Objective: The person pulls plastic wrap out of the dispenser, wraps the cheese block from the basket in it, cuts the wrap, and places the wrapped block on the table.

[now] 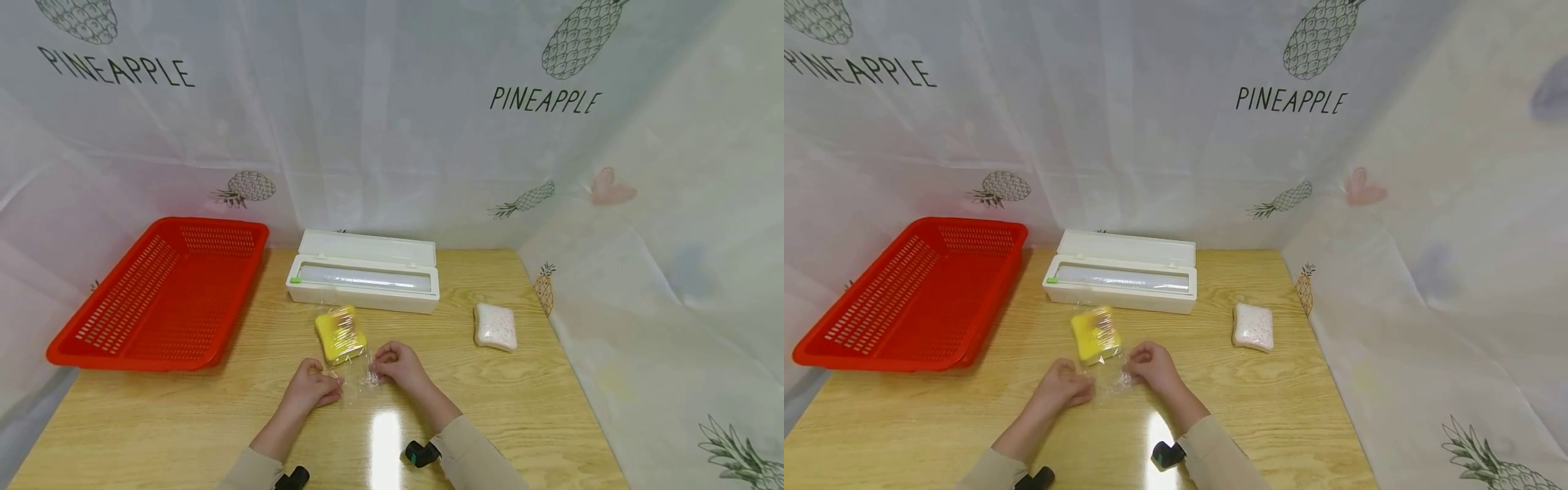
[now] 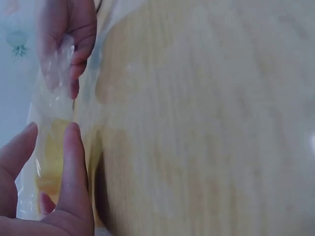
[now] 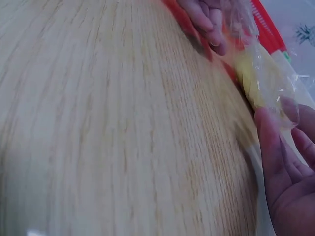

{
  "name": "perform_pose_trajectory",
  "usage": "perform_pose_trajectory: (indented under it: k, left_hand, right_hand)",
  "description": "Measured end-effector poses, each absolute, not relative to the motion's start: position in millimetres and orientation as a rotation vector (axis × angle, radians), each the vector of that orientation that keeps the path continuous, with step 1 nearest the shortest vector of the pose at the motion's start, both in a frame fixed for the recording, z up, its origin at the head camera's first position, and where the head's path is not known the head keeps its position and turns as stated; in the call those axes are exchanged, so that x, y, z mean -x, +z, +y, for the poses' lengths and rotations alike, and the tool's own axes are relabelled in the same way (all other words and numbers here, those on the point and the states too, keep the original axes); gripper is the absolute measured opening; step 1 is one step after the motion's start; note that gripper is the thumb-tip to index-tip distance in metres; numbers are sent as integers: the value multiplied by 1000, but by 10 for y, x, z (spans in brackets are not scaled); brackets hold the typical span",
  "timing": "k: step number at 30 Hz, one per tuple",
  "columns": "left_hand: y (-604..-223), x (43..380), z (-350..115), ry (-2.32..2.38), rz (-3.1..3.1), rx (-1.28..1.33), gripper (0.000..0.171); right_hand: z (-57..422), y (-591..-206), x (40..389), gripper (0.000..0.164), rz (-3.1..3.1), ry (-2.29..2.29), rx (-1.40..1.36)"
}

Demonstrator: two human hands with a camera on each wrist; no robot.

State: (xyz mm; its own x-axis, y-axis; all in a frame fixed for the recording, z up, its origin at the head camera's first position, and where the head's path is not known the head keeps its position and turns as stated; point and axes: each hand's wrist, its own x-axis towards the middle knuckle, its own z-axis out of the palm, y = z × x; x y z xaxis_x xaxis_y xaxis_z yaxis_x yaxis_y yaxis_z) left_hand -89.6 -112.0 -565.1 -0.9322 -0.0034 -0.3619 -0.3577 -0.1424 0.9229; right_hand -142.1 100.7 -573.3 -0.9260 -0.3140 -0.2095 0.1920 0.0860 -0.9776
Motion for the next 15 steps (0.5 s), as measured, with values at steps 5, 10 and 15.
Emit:
perform_pose_trajectory:
  k: [5,10,15]
  left_hand:
    - [-5645,836,-1132,2079,1913,286,44]
    - [-5603,787,-1195,1979,2016,194,43]
    - [-5562,773,-1294,1906,2150,107,34]
  right_hand:
    - [1063,-5700,1367,17,1975,-1837,179]
    - [1126,-5668,1329,10,1927,-1769,288]
    - [1167,-5669,1318,7,1917,-1709,347]
